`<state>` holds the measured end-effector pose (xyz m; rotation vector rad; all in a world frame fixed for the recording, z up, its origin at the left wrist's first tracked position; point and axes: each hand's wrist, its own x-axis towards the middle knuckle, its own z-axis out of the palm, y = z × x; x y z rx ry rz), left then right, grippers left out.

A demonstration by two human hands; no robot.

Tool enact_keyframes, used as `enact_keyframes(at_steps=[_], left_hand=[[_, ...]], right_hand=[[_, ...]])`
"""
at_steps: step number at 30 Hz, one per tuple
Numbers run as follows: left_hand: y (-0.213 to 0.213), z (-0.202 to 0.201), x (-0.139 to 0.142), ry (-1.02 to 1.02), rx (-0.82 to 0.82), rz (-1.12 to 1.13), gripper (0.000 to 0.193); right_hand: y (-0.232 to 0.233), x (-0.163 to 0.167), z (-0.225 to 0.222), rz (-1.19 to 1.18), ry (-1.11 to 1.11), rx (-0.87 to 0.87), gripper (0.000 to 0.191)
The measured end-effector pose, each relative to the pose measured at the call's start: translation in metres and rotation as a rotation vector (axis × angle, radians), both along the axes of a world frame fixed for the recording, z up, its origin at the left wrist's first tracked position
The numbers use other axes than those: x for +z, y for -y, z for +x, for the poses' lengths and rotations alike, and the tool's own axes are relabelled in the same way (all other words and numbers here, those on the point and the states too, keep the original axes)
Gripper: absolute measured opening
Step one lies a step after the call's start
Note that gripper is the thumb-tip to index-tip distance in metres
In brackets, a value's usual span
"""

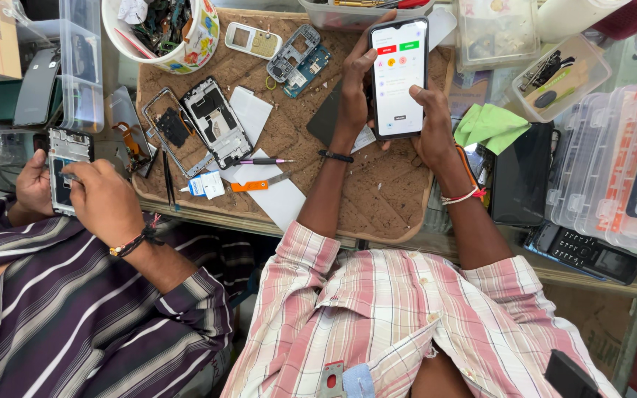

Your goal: The person handles a smartphone, navigating its screen and interacting with a customer. Another person works on a disassembled phone nearby. The person places the phone on the table and continues to handle it while the other person uses tools on the disassembled device.

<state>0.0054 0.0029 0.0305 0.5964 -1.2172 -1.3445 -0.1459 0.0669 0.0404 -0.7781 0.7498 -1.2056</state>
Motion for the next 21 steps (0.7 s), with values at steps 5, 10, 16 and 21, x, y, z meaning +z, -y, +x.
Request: enact_keyframes(at_steps=[5,10,16,21], left_hand=[[0.002,0.000,-0.005,-0.040,-0.022,0.001,0.063],[0.004,-0.001,-0.012,-0.058,-0.035,-0.019,0.061],[0.007,-0.003,-0.026,-0.090,-0.004,-0.011,0.059],[0.010,-0.002,-0.035,-0.137,0.000,-0.008,0.055]], right_hand=[[0.004,-0.023,-0.003,0.123,0.008,-0.101,0.054],[0.005,-0.026,-0.006,0.088,0.076,-0.046,0.057],[0.006,-0.008,-0.001,0.058,0.040,0.003,0.059],[0.004,0.008,0.003,0.000,-0.010,0.019,0.061]])
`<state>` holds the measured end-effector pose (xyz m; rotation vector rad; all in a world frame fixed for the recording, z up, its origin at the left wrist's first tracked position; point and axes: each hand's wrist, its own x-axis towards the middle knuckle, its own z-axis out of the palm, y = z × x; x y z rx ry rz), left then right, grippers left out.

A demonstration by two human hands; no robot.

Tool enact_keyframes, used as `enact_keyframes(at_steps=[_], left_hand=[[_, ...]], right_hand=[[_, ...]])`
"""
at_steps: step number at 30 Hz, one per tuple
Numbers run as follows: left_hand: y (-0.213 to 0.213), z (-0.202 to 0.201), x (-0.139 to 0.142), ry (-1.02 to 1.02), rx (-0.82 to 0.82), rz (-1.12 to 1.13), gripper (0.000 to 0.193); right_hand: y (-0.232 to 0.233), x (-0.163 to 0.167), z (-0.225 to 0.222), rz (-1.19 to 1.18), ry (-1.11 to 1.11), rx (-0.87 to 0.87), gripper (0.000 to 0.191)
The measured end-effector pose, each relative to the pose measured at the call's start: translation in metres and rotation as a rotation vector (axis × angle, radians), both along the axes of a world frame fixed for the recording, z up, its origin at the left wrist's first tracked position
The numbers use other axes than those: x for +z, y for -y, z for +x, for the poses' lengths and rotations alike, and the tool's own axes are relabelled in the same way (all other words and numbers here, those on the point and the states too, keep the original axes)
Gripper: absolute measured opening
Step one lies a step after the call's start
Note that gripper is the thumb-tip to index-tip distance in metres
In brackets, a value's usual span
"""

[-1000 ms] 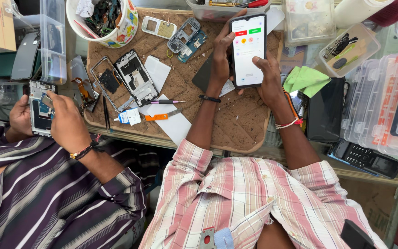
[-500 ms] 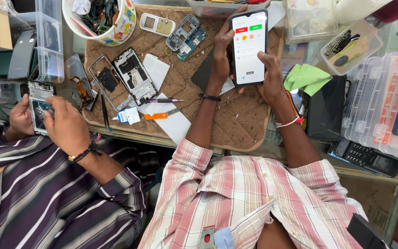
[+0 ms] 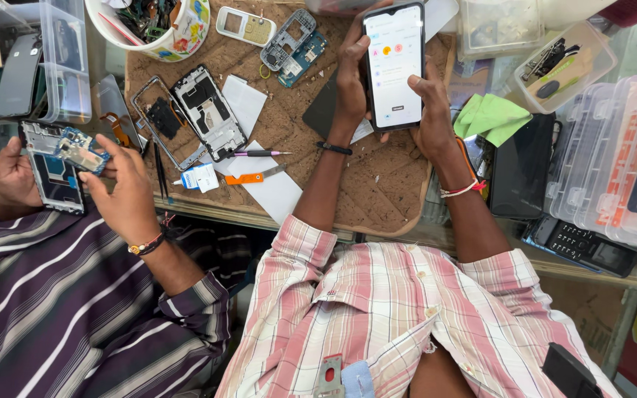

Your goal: The person handles a smartphone, navigating its screen and interacting with a customer. Another person works on a disassembled phone nearby. The person places the phone on the table and continues to handle it while the other person uses tools on the disassembled device.

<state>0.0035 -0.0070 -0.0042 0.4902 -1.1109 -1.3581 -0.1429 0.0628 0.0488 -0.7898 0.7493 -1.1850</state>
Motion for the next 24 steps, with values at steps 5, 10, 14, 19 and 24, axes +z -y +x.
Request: enact_keyframes(at_steps=[5,10,14,19,24], left_hand=[[-0.001,0.002,0.000,-0.022,0.001,0.010,0.050],[-0.002,0.003,0.002,-0.011,0.004,0.014,0.054],[-0.002,0.003,0.002,-0.042,-0.022,0.024,0.054],[-0.003,0.005,0.008,-0.022,-0.034,0.044,0.055],[-0.005,0.006,0.014,0.021,-0.007,0.042,0.057]], right_hand=[[-0.002,0.009,0.003,-0.024,-0.021,0.018,0.056],[-0.002,0.012,0.003,-0.036,-0.026,0.009,0.055],[-0.003,0.010,0.003,-0.034,-0.045,0.006,0.056],[0.000,0.002,0.001,-0.067,-0.066,0.008,0.058],[0.001,-0.004,0.001,-0.043,-0.005,0.032,0.068]])
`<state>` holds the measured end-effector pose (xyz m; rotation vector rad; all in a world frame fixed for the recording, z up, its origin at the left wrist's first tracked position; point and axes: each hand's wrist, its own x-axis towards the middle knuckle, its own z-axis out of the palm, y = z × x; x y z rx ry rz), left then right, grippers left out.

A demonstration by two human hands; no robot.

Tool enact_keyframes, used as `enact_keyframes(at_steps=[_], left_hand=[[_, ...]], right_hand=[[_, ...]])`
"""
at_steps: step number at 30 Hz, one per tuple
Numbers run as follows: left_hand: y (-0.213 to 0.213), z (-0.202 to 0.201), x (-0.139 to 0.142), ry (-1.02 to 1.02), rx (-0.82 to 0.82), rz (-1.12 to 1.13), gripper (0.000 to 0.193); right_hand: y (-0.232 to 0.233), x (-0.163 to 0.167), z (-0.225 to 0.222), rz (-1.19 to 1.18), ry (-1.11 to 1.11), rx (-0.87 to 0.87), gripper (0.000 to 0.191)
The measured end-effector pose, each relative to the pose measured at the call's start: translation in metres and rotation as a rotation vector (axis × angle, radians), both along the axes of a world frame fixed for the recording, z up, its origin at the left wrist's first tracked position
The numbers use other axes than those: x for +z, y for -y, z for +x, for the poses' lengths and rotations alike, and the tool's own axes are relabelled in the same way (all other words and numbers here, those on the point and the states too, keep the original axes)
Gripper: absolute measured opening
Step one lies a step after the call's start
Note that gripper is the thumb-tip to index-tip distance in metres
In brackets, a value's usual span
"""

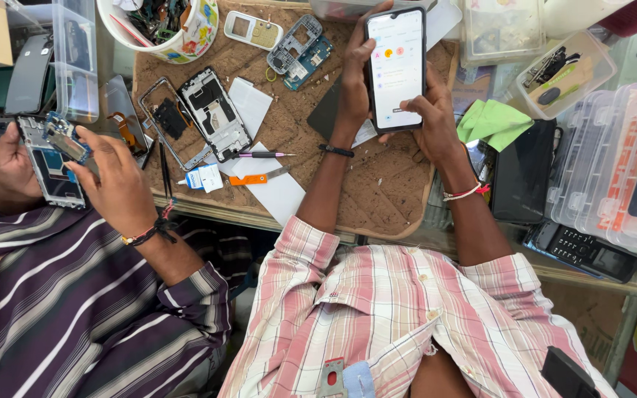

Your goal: The person handles a smartphone, navigating its screen and interacting with a customer. Another person works on a disassembled phone nearby. The person places the phone on the table and continues to handle it while the other person uses tools on the disassembled device.

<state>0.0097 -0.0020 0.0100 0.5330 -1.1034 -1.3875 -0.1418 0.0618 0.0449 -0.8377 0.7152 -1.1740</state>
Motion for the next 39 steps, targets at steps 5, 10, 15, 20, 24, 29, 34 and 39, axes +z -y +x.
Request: enact_keyframes(at_steps=[5,10,15,20,24,29,34,39], left_hand=[[-0.001,0.000,0.003,0.029,0.027,-0.001,0.060],[-0.004,-0.001,0.008,0.029,0.003,0.090,0.064],[-0.010,-0.007,0.019,0.087,0.014,0.071,0.063],[-0.013,-0.015,0.034,0.281,0.113,0.077,0.061],[-0.020,-0.020,0.045,0.296,0.117,0.069,0.056],[-0.023,-0.030,0.064,0.358,0.122,0.029,0.050],[-0.032,-0.034,0.086,0.563,0.186,-0.024,0.042],[-0.042,-0.041,0.099,0.643,0.202,-0.126,0.034]], right_hand=[[-0.003,0.009,-0.003,0.016,0.086,0.069,0.078],[-0.008,0.027,-0.018,0.122,0.405,0.158,0.078],[-0.017,0.044,-0.026,0.068,0.453,0.163,0.079],[-0.024,0.063,-0.026,0.032,0.506,0.153,0.077],[-0.027,0.075,-0.026,0.042,0.515,0.106,0.073],[-0.025,0.093,-0.034,-0.025,0.531,-0.026,0.076],[-0.014,0.117,-0.037,-0.213,0.256,-0.224,0.095],[0.021,0.129,-0.042,-0.421,-0.095,-0.443,0.088]])
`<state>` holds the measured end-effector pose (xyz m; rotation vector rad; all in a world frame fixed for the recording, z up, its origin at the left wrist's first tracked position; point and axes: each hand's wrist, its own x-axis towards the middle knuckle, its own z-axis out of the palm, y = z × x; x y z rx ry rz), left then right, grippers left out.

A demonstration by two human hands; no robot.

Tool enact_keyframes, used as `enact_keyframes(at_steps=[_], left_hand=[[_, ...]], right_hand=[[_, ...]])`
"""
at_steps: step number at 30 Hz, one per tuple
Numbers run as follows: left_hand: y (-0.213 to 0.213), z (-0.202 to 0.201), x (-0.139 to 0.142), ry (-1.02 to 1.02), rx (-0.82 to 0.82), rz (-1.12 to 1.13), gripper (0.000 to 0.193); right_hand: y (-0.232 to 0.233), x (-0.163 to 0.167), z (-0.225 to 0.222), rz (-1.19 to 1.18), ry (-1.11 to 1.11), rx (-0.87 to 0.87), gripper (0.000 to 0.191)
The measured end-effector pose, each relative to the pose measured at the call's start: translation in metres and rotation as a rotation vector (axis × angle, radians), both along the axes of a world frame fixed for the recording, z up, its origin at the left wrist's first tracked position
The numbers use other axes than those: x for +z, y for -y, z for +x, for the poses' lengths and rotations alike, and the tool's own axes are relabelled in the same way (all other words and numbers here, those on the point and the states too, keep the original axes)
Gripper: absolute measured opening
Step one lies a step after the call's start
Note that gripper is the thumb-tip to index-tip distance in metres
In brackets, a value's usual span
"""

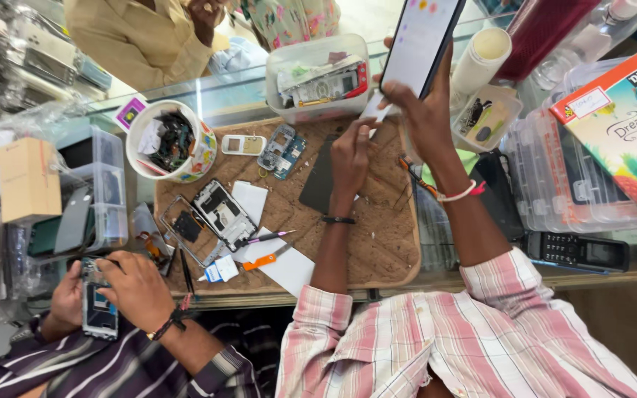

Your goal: The person handles a smartphone, navigating its screen and interacting with a customer. Another person works on a disassembled phone nearby. The person places the phone on the table and continues to handle it while the other person uses tools on the disassembled device.

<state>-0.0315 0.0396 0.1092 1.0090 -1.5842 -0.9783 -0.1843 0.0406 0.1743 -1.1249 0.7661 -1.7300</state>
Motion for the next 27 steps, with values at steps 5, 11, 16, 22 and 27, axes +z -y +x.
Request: enact_keyframes(at_steps=[5,11,16,22,27], left_hand=[[-0.009,0.004,0.009,0.179,0.095,-0.091,0.027],[-0.014,0.011,0.012,0.115,0.059,-0.097,0.028],[-0.009,0.025,0.010,0.117,0.055,-0.152,0.027],[0.002,0.034,-0.001,0.128,0.044,-0.082,0.030],[0.013,0.035,-0.022,0.174,0.064,-0.103,0.030]], right_hand=[[0.047,-0.006,-0.005,-0.108,0.192,-0.003,0.071],[0.084,-0.005,0.002,-0.159,-0.088,-0.364,0.063],[0.069,0.005,0.034,-0.183,-0.519,-0.656,0.074],[0.066,0.025,0.077,-0.309,-0.674,-0.662,0.076],[0.067,0.029,0.096,-0.336,-0.727,-0.623,0.070]])
